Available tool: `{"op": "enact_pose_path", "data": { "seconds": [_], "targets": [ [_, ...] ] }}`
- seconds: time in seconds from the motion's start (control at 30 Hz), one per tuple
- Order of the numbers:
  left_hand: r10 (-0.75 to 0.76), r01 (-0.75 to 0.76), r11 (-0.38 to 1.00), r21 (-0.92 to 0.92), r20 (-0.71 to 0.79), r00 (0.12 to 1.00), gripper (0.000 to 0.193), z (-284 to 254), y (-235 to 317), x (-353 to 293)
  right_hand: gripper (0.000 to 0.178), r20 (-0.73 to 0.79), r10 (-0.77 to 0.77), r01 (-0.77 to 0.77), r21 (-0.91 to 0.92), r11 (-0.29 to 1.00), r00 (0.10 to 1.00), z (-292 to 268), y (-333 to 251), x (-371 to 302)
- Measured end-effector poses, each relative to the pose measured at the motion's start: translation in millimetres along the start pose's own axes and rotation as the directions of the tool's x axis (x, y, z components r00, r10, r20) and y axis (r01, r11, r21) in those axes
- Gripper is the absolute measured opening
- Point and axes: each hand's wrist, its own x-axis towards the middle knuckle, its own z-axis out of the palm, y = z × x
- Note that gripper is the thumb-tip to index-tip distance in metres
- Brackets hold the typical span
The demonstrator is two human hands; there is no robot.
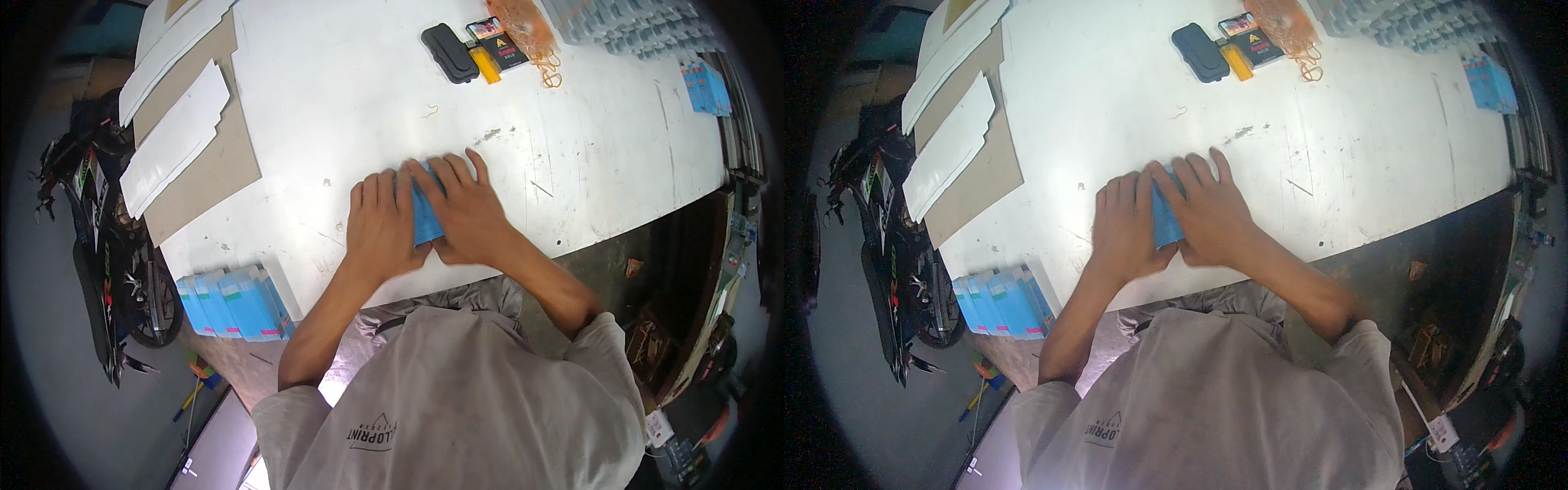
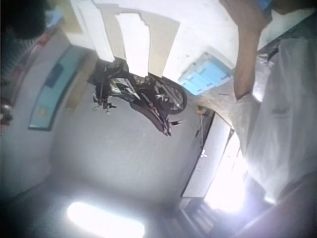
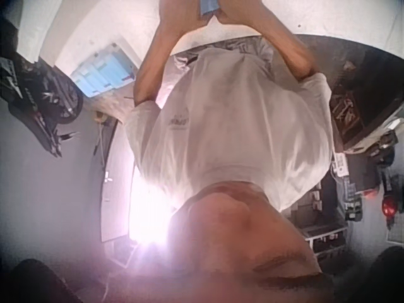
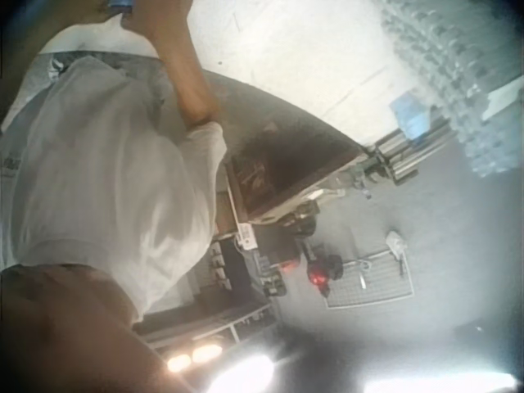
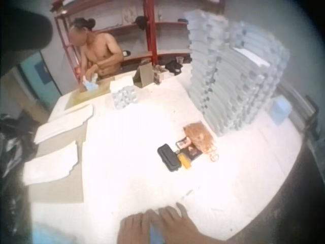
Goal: The person places blue rectangular items into white paper sleeves, folds the sleeves closed, and stacks the finished units. They then gather the stack, secure it with a rubber band, and place it on a green tray.
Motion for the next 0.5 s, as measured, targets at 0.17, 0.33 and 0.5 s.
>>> {"op": "enact_pose_path", "data": {
  "seconds": [0.17,0.33,0.5],
  "targets": [
    [0.021,-0.021,1.0,0.006,-0.023,1.0,0.079,15.1,-10.9,-3.1,0.089,0.047,-0.029,0.031,-0.026,0.999,0.998,10.9,7.4,10.8],
    [-0.095,0.093,0.995,0.044,0.045,0.994,0.075,1.7,-5.3,3.6,0.087,0.102,-0.003,0.008,-0.043,0.999,0.995,5.9,5.0,25.5],
    [-0.08,0.079,0.997,-0.026,-0.06,0.995,0.067,13.1,-16.5,3.6,0.088,0.031,-0.022,0.024,-0.048,0.999,0.999,8.7,8.0,20.6]
  ]
}}
